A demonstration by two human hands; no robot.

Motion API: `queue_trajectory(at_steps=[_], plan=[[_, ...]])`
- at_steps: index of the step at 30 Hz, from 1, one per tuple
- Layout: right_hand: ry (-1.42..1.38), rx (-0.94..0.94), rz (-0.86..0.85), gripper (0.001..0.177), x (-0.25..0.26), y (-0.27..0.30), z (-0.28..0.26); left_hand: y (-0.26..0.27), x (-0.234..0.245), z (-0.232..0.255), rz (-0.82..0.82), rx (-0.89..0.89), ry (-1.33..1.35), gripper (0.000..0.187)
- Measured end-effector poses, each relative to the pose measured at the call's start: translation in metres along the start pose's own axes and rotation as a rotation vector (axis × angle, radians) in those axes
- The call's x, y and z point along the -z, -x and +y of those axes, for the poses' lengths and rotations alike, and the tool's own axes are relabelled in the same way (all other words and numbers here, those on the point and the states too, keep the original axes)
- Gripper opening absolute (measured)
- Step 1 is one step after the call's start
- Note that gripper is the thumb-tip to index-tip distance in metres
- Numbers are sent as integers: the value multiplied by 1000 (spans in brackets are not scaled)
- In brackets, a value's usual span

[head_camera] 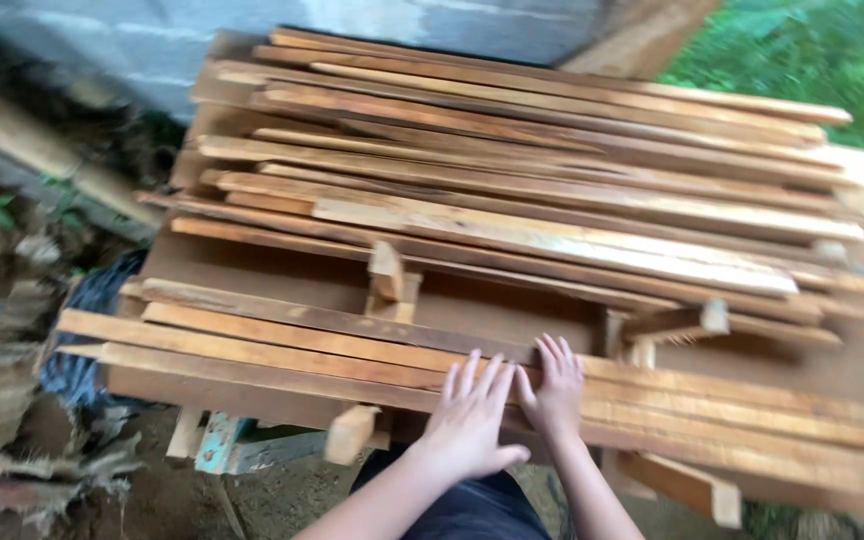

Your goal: The person stacks thin wooden planks on a wooden workbench, aligning them by hand. Then, the person uses a black strap to tie the stack of planks together.

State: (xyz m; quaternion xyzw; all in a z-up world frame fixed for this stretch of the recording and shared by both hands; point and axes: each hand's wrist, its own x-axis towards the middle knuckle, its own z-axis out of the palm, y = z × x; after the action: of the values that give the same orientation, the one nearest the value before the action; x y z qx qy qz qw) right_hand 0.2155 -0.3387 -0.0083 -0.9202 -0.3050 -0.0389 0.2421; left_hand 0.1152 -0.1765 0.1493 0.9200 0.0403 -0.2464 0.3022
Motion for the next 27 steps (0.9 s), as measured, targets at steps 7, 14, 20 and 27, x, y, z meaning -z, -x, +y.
queue_trajectory(at_steps=[7,14,20,27], plan=[[-609,-274,67,22,21,28,21,-58,-66,-21,121,-18,-335,85],[-1111,-974,-137,25,17,131,74,-80,-91,-33,21,53,-634,135],[-1216,-1278,-192,65,3,143,91,-90,-107,-36,47,62,-683,138],[-1505,-1269,-12,29,-7,139,83,-92,-105,-41,94,14,-688,136]])
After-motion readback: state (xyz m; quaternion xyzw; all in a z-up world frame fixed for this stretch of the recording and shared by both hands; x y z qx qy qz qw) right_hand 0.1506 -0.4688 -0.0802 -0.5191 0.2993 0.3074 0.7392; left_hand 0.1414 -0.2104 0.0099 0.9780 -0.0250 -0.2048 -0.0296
